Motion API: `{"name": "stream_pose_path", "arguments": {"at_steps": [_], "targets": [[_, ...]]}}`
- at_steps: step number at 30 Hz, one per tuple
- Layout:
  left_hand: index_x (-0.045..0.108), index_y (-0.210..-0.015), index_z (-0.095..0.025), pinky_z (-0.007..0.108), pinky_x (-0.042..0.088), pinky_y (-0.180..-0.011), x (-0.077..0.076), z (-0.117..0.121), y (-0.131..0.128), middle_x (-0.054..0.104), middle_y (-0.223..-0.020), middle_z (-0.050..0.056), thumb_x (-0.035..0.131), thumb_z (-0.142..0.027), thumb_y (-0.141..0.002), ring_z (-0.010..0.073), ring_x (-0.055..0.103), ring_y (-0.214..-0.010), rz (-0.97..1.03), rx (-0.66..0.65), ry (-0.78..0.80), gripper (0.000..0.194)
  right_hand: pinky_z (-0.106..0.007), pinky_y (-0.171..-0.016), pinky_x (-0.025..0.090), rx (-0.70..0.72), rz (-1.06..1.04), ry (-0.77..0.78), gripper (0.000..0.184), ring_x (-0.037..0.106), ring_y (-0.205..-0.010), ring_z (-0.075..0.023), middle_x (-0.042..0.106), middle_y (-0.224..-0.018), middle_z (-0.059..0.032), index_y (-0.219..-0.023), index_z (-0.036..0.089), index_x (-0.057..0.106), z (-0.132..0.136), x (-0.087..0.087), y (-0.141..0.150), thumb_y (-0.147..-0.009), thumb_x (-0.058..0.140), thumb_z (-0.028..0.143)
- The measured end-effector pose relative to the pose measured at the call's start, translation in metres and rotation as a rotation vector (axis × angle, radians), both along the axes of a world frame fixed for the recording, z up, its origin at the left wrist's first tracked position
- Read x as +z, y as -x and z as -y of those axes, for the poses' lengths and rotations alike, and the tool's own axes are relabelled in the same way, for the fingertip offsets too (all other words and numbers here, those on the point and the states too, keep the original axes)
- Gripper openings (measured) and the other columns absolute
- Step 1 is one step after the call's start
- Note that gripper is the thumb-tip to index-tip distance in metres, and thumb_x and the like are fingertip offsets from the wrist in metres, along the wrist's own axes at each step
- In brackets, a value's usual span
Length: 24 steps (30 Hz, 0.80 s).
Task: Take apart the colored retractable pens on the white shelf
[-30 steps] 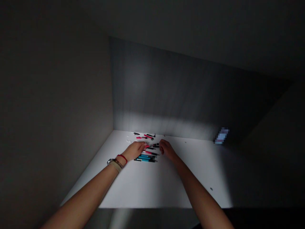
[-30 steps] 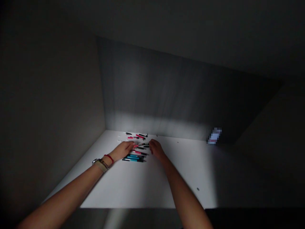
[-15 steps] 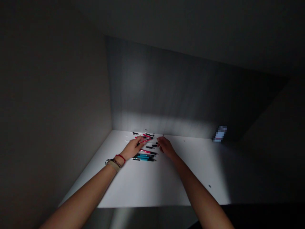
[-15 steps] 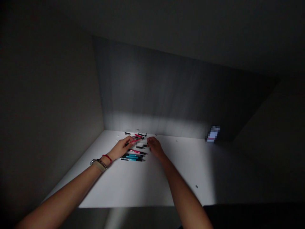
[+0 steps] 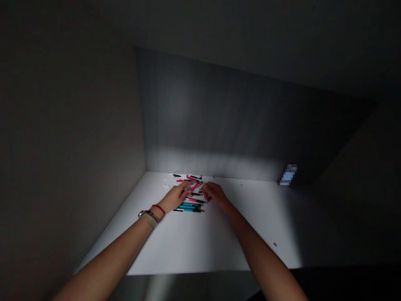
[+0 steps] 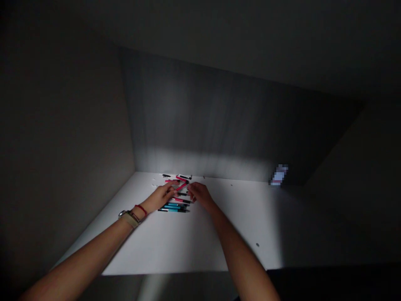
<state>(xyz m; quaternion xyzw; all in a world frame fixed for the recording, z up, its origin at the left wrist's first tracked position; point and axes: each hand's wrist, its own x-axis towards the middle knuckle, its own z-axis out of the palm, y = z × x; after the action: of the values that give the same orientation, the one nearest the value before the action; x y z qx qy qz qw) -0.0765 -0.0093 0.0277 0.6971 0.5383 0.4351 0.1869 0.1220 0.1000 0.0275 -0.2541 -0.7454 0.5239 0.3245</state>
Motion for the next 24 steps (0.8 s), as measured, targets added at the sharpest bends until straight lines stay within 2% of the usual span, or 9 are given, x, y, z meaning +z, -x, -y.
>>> {"name": "stream_pose_path", "arguments": {"at_steps": [2,3,7,8,10,12,15,19,24], "targets": [[0.040,-0.135,-0.021,0.025,0.046,-0.062,0.000,-0.001,0.001,0.073,-0.092,0.004,0.042,-0.040,-0.097,0.0132,0.060,-0.061,0.123,0.044,-0.026,0.043,-0.022,-0.042,0.042,0.008,-0.042,0.028,0.053,0.052,-0.046,-0.0103,0.062,-0.063,0.0003,-0.078,0.017,0.060,0.000,0.000,0.001,-0.076,0.060,0.070],[0.040,-0.134,-0.022,0.025,0.048,-0.062,0.000,-0.001,0.001,0.073,-0.095,0.004,0.040,-0.041,-0.097,0.0128,0.061,-0.061,0.185,0.065,-0.038,0.041,-0.022,-0.042,0.042,0.006,-0.040,0.027,0.051,0.051,-0.045,-0.0099,0.061,-0.061,0.0007,-0.077,0.017,0.060,-0.001,-0.001,0.001,-0.076,0.061,0.068],[0.059,-0.112,-0.016,0.027,0.052,-0.064,0.001,-0.005,0.004,0.073,-0.093,0.009,0.040,-0.047,-0.096,0.0143,0.065,-0.065,0.348,0.107,-0.031,0.040,-0.021,-0.042,0.038,0.002,0.035,0.009,0.047,0.046,-0.039,-0.0087,0.052,-0.048,0.0040,-0.069,0.017,0.057,-0.002,-0.004,0.000,-0.078,0.062,0.062],[0.062,-0.111,-0.014,0.028,0.053,-0.065,0.001,-0.005,0.003,0.073,-0.096,0.011,0.042,-0.048,-0.096,0.0157,0.066,-0.069,0.375,0.107,-0.019,0.043,-0.021,-0.041,0.037,0.006,0.058,0.005,0.046,0.045,-0.039,-0.0086,0.051,-0.046,0.0042,-0.068,0.017,0.057,-0.002,-0.004,0.000,-0.079,0.061,0.062],[0.059,-0.124,-0.013,0.030,0.055,-0.069,0.001,-0.006,0.002,0.070,-0.113,0.014,0.045,-0.049,-0.094,0.0187,0.069,-0.081,0.403,0.093,-0.006,0.049,-0.020,-0.041,0.036,0.027,0.105,0.003,0.046,0.046,-0.039,-0.0086,0.052,-0.048,0.0037,-0.069,0.017,0.058,0.001,-0.005,0.000,-0.079,0.060,0.062],[0.050,-0.139,-0.015,0.033,0.055,-0.080,0.000,-0.006,-0.002,0.064,-0.128,0.014,0.049,-0.046,-0.093,0.0209,0.068,-0.095,0.351,0.062,-0.020,0.055,-0.020,-0.041,0.037,0.064,0.143,0.018,0.047,0.049,-0.042,-0.0093,0.057,-0.053,0.0018,-0.073,0.016,0.061,0.004,-0.004,0.001,-0.081,0.058,0.063],[0.046,-0.144,-0.016,0.034,0.050,-0.091,0.000,-0.002,-0.008,0.068,-0.121,0.011,0.050,-0.042,-0.094,0.0214,0.066,-0.103,0.147,0.032,-0.045,0.056,-0.019,-0.040,0.037,0.119,0.160,0.046,0.052,0.052,-0.044,-0.0099,0.061,-0.061,-0.0001,-0.081,0.017,0.063,0.010,-0.001,0.002,-0.084,0.049,0.067],[0.048,-0.143,-0.017,0.030,0.051,-0.082,0.003,0.003,-0.012,0.073,-0.108,0.009,0.045,-0.039,-0.097,0.0197,0.069,-0.086,-0.107,0.035,-0.046,0.051,-0.020,-0.041,0.036,0.152,0.115,0.004,0.057,0.048,-0.041,-0.0094,0.058,-0.055,0.0007,-0.080,0.017,0.063,0.015,0.003,0.002,-0.086,0.044,0.070],[0.053,-0.140,-0.024,0.027,0.050,-0.081,0.007,0.006,-0.012,0.072,-0.114,0.007,0.045,-0.039,-0.098,0.0204,0.070,-0.090,-0.254,0.079,-0.074,0.046,-0.021,-0.044,0.034,0.091,0.074,-0.094,0.060,0.044,-0.042,-0.0097,0.051,-0.047,0.0018,-0.069,0.018,0.059,0.014,0.005,0.001,-0.089,0.038,0.070]]}}
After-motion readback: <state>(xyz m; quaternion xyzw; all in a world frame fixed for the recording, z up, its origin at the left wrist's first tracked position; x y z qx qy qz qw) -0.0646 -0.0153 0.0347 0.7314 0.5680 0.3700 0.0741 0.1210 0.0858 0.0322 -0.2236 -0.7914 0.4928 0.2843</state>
